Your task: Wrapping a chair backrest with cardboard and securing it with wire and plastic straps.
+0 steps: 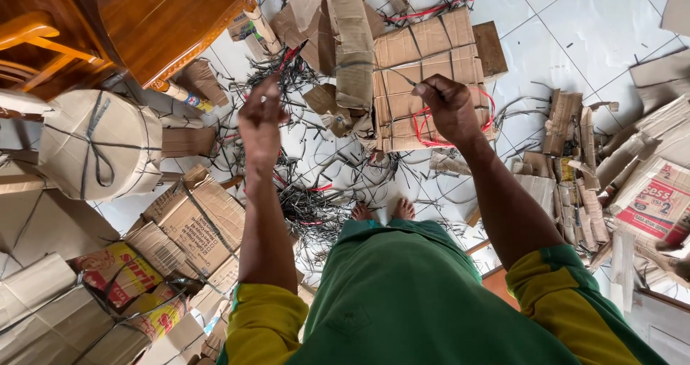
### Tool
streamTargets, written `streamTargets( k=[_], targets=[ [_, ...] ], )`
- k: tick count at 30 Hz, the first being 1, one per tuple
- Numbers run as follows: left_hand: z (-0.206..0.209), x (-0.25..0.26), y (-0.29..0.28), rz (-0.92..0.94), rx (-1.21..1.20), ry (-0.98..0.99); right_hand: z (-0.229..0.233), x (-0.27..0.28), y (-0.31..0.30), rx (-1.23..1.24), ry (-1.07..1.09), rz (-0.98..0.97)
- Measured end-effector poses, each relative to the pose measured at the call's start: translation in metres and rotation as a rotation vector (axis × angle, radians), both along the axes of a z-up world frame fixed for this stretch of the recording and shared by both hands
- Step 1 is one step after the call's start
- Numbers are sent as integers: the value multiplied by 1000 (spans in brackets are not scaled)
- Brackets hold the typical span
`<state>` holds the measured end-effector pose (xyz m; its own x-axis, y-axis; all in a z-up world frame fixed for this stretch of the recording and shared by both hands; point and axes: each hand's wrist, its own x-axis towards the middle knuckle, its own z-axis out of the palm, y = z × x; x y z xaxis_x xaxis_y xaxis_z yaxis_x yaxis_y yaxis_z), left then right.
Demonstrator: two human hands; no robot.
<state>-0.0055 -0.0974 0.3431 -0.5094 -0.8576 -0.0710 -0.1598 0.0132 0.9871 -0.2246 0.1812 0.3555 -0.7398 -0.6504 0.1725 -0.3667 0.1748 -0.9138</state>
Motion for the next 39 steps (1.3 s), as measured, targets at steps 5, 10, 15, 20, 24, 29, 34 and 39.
streamTargets(
  k=[5, 10, 15, 20, 24, 29, 34, 39],
  targets=[
    [39, -43, 18, -546, 77, 151, 18, 12, -23, -79, -20, 18],
    [27, -48, 26, -509, 157, 325, 15, 16, -22, -70, -58, 2],
    [1, -46, 48, -362, 212, 462, 12, 21, -21, -88, -125, 1],
    [-65, -44, 66, -343, 148, 294, 22, 36, -39, -168, -140, 33],
    [-9, -42, 92, -370, 398, 703, 20, 48, -46, -246, -108, 112],
    [-10, -51, 96, -379, 439, 754, 26, 59, -47, -258, -6, 128],
    [-33, -52, 93, -377, 438, 764, 81, 68, -55, -97, 126, 170],
    [-78, -56, 82, -379, 458, 768, 93, 67, -56, 71, 212, 162]
  ],
)
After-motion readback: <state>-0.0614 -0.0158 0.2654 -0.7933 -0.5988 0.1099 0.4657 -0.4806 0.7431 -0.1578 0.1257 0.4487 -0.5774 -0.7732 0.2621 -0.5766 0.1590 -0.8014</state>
